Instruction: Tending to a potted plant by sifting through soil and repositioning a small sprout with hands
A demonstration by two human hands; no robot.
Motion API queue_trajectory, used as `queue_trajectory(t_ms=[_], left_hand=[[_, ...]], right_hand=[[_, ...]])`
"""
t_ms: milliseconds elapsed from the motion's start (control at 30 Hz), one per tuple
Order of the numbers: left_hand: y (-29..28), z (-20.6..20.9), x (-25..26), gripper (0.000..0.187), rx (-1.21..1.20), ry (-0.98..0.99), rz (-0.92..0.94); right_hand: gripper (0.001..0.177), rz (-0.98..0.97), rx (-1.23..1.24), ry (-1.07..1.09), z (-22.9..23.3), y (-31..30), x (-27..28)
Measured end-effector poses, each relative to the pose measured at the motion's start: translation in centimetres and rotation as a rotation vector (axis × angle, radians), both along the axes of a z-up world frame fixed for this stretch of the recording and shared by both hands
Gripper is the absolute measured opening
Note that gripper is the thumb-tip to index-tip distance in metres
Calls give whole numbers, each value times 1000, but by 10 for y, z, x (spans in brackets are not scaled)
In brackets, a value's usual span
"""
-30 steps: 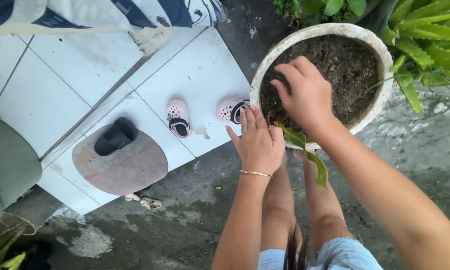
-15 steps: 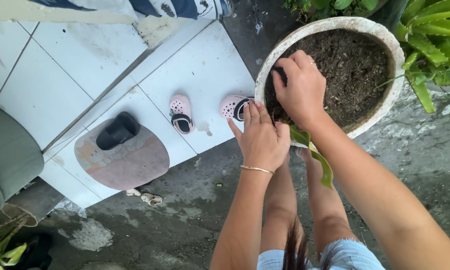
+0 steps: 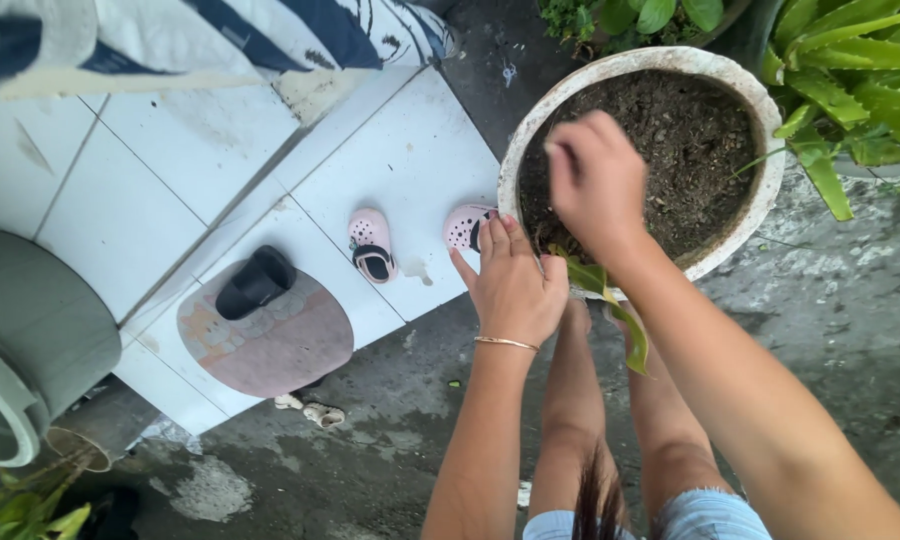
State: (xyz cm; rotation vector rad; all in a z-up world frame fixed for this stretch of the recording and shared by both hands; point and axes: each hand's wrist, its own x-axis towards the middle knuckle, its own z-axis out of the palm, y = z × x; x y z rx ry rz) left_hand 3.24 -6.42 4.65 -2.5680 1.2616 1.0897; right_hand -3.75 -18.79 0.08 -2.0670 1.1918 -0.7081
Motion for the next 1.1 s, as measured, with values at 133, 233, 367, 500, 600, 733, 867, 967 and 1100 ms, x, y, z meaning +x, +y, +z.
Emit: queue_trajectory(t_ms=[133,233,367,500,600,733,867,967,1100], left_hand=[[-11,18,12,72,117,99,-26],[-18,30,20,70,170,202,-7],[7,6,25,64,-13,191,-14],[13,-5,24,38,-523,35,45],[-7,-3,17,23,-728,-27,52],[-41,-21,3,12,-779,-242,-21],[-67,-34,-3,11,-749,-298,-80],[-74,-45,-4,14,-627,-350,-61],[-76,-54,-2,13,-656,-344,-65]], right_hand=[[12,-74,62,-186,91,15,-85],[9,-334,172,-265,95,45,-173],[21,-473,170,-11,22,69,-276],[12,-360,197,228,3,67,-300],[14,-312,210,319,18,65,-291],[39,-173,267,233,48,50,-249],[40,-155,319,190,56,54,-232],[38,-199,366,125,58,55,-229],[36,-200,382,183,61,50,-234]])
